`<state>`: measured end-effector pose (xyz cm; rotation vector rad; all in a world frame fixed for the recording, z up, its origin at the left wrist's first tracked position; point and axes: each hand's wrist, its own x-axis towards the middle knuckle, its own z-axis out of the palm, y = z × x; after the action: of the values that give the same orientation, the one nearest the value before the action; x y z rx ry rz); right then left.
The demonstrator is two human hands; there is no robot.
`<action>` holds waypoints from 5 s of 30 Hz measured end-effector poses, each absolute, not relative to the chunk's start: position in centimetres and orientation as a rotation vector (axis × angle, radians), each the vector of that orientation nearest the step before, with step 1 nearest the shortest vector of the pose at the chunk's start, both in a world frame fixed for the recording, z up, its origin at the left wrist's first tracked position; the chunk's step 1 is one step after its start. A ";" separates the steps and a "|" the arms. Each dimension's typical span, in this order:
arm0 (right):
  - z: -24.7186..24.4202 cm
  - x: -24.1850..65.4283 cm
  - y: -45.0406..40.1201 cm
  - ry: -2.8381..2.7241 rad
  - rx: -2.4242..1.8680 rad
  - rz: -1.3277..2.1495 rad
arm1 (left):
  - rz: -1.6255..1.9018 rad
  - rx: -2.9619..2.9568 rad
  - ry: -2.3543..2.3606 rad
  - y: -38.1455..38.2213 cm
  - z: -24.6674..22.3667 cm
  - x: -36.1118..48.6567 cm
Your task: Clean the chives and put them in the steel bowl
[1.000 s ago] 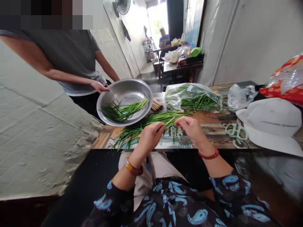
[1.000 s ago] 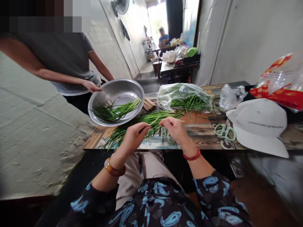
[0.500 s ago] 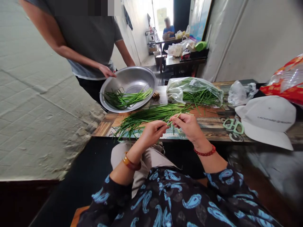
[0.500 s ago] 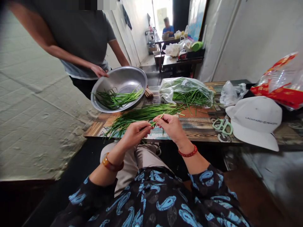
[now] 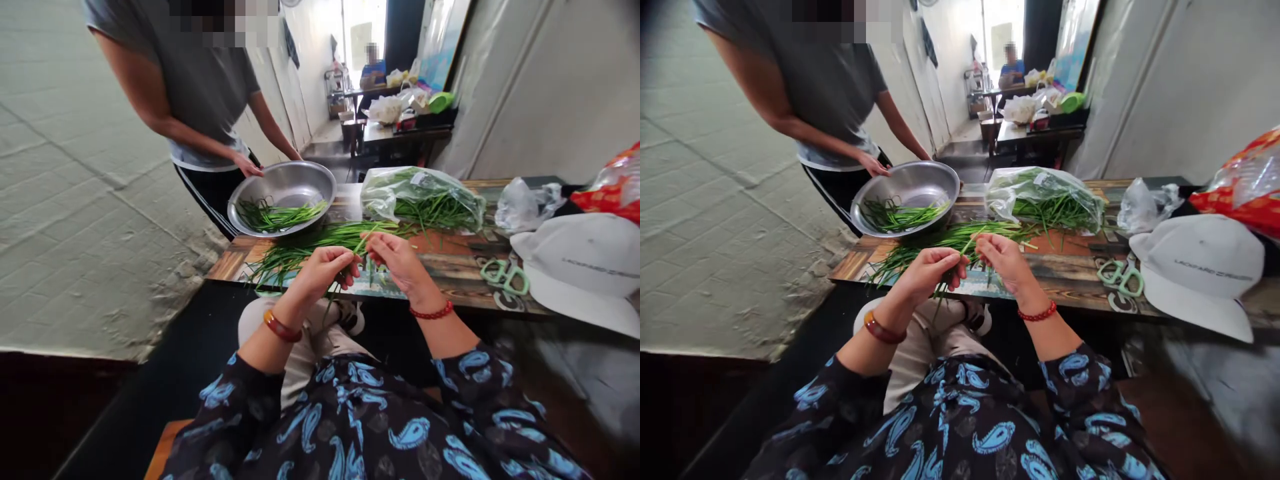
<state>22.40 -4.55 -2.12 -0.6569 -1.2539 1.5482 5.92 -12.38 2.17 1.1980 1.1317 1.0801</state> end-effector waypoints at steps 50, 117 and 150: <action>-3.7 26.5 6.0 -1.291 -1.024 1.016 | 0.821 1.248 1.133 -1.7 -0.7 6.3; -4.5 25.3 10.0 -1.832 -0.896 0.866 | 1.010 1.938 1.337 6.1 -3.4 6.1; -5.4 23.6 9.2 -1.260 -0.960 1.245 | 1.194 1.060 1.186 5.4 -4.4 6.6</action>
<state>23.61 9.24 -5.44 -0.9599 -1.2598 1.2451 6.57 5.44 -4.43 1.0601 1.1860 1.1941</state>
